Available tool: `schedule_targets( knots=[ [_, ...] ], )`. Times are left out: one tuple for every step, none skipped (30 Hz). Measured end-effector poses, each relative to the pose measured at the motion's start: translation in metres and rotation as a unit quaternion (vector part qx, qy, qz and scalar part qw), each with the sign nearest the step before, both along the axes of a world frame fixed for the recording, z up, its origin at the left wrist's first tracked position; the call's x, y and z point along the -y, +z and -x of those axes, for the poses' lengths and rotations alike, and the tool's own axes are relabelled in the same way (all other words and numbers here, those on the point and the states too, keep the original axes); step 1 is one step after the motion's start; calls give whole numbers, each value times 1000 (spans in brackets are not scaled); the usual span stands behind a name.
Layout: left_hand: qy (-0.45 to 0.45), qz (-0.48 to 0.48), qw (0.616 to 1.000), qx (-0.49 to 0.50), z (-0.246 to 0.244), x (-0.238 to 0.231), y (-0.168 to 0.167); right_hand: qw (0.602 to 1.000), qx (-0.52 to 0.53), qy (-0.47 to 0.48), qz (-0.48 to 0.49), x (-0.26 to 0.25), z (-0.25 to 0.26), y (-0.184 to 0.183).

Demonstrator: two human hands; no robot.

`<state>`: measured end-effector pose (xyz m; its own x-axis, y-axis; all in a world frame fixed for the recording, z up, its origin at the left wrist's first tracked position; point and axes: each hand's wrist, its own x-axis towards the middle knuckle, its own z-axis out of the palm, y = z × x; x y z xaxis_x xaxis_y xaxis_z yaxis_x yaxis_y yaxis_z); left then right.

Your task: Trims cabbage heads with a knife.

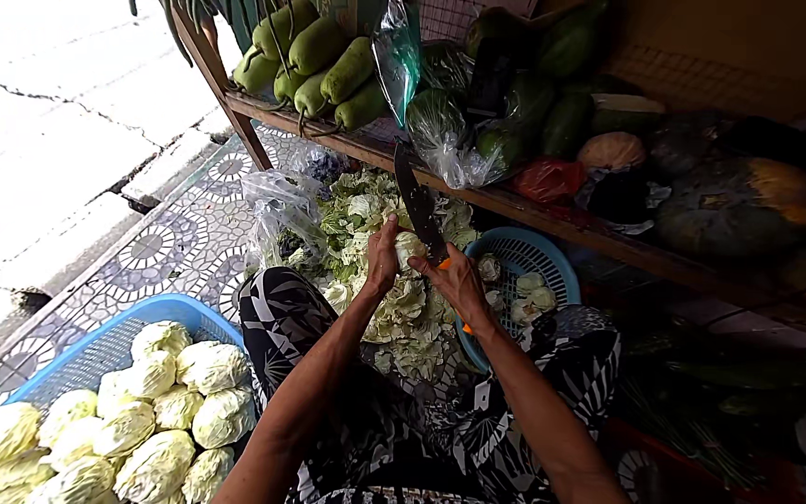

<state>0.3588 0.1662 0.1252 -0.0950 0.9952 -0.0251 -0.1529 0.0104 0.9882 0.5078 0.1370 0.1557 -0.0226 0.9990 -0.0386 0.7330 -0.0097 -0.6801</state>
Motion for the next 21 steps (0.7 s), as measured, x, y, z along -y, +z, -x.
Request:
schedule_targets(
  knots=[
    [-26, 25, 999, -3, 1, -1, 2, 1000, 13, 9, -8, -1, -1, 2],
    [-48, 50, 998, 0, 1, -1, 4, 999, 24, 18, -11, -3, -2, 4],
    [-56, 69, 996, 4, 0, -1, 5, 999, 33, 25, -17, -3, -2, 5],
    [-58, 77, 995, 10, 0, -1, 6, 999, 39, 28, -24, -2, -2, 6],
    [-47, 73, 996, 15, -2, 0, 6, 998, 43, 25, -27, -2, -1, 7],
    [-20, 59, 998, 9, -4, 0, 4, 999, 44, 18, -26, -1, 0, 6],
    [3, 42, 999, 8, -5, 1, 3, 999, 41, 11, -29, -1, 1, 4],
    [24, 28, 999, 3, -6, 1, 1, 999, 37, 6, -32, -1, 2, 2],
    [39, 20, 999, 2, -7, 2, -1, 999, 34, 2, -37, 0, 2, -1],
    [48, 20, 999, 4, -8, 2, -2, 999, 32, 1, -39, 0, 2, -3],
    [54, 28, 998, 10, -9, 2, -1, 999, 29, 2, -38, 0, 3, -5],
    [48, 47, 998, 22, -8, 1, 0, 999, 21, 6, -30, 0, 3, -6],
    [29, 63, 997, 28, -7, 2, 1, 1000, 15, 10, -21, 1, 4, -6],
    [12, 68, 997, 19, -5, 2, 1, 1000, 12, 13, -14, 1, 4, -6],
    [8, 59, 998, -3, -4, 4, -1, 1000, 7, 13, -8, 2, 4, -7],
    [21, 44, 998, -30, -4, 5, -3, 1000, -2, 12, -1, 2, 4, -8],
    [38, 26, 998, -52, -5, 5, -4, 1000, -18, 11, 9, 3, 4, -8],
    [48, 10, 997, -64, -6, 5, -5, 999, -35, 10, 23, 3, 3, -9],
    [54, -5, 996, -74, -6, 5, -6, 998, -53, 10, 36, 4, 3, -10],
    [59, -19, 994, -84, -7, 4, -6, 996, -71, 10, 45, 6, 3, -12],
    [61, -29, 993, -97, -7, 4, -7, 995, -84, 10, 48, 7, 4, -13]
  ],
)
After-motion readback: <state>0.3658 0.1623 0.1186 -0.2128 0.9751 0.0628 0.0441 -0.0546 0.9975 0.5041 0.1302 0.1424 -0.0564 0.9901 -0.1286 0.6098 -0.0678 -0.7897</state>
